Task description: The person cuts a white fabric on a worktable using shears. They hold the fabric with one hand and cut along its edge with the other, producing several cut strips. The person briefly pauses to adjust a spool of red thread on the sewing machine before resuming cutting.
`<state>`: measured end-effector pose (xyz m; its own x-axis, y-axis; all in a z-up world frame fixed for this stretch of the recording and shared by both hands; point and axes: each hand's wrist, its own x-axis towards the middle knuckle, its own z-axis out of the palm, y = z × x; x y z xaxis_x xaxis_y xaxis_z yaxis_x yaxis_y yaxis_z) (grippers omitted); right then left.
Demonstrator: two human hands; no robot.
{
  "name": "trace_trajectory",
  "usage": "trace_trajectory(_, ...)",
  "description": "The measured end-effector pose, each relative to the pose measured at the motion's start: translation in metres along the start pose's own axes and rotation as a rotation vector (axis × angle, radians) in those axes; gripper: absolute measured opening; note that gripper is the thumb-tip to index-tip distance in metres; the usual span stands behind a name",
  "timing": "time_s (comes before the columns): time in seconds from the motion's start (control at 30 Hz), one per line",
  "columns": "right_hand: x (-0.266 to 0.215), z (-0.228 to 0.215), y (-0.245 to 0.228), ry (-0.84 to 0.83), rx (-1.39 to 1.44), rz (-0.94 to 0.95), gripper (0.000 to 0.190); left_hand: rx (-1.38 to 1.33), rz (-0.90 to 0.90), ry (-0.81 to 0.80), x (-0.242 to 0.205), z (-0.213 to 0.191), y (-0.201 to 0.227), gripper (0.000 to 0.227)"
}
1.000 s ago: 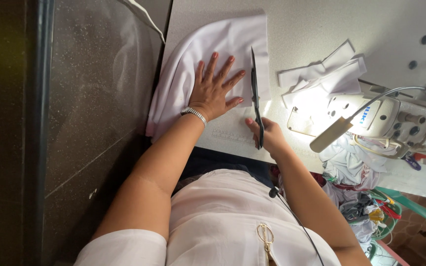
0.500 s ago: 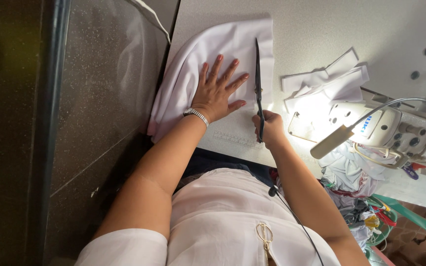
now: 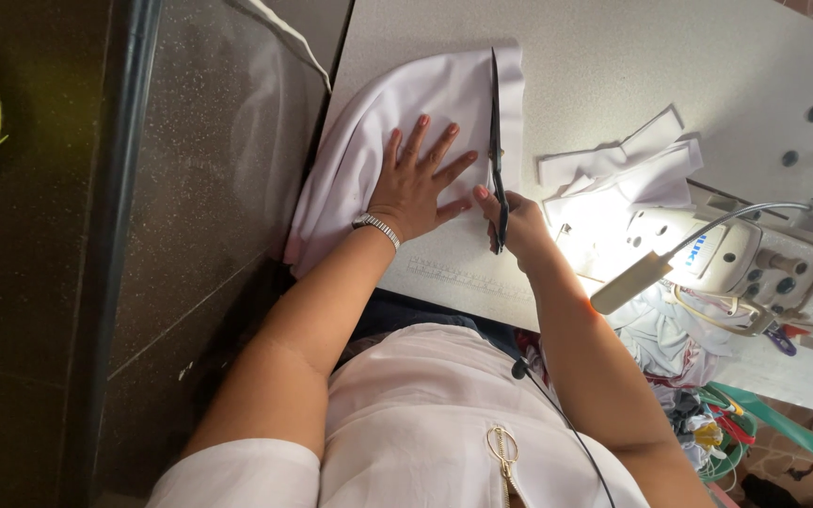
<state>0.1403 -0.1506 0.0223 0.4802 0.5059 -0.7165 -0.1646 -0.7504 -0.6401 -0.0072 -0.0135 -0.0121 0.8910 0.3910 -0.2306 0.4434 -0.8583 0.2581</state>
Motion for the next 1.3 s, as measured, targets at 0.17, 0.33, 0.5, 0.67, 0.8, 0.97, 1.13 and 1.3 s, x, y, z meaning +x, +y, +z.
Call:
trace_trajectory(0.17, 0.003, 0.003, 0.000, 0.051, 0.000, 0.021, 0.056, 0.011, -0.006, 0.015, 0.001, 0.000, 0.000, 0.075)
trace_trajectory(0.33, 0.023, 0.005, 0.032, 0.104, 0.111, -0.037, 0.025, 0.016, -0.011, -0.030, 0.002, -0.001, 0.001, 0.075)
trace_trajectory(0.5, 0.005, 0.000, -0.007, 0.028, 0.095, -0.061, 0.039, 0.017, -0.009, -0.054, 0.001, -0.004, 0.001, 0.075)
trace_trajectory(0.67, 0.017, 0.002, -0.011, 0.037, 0.078, -0.050, 0.048, 0.026, -0.002, -0.101, 0.002, -0.002, 0.000, 0.075)
trace_trajectory(0.8, 0.021, 0.000, -0.005, 0.080, 0.074, -0.050, 0.046, 0.028, 0.000, -0.113, 0.002, -0.004, 0.000, 0.075)
trace_trajectory(0.97, 0.033, -0.007, 0.033, 0.116, 0.130, -0.066, 0.036, 0.016, 0.012, -0.121, 0.003, -0.005, 0.000, 0.075)
trace_trajectory(1.13, -0.011, -0.043, 0.050, 0.427, -0.249, -0.183, 0.043, -0.169, -0.069, -0.120, 0.002, -0.043, 0.004, 0.088)
trace_trajectory(1.3, -0.014, -0.080, 0.082, 0.514, -0.578, -0.265, 0.058, -0.048, -0.243, -0.145, 0.007, -0.049, -0.012, 0.123)
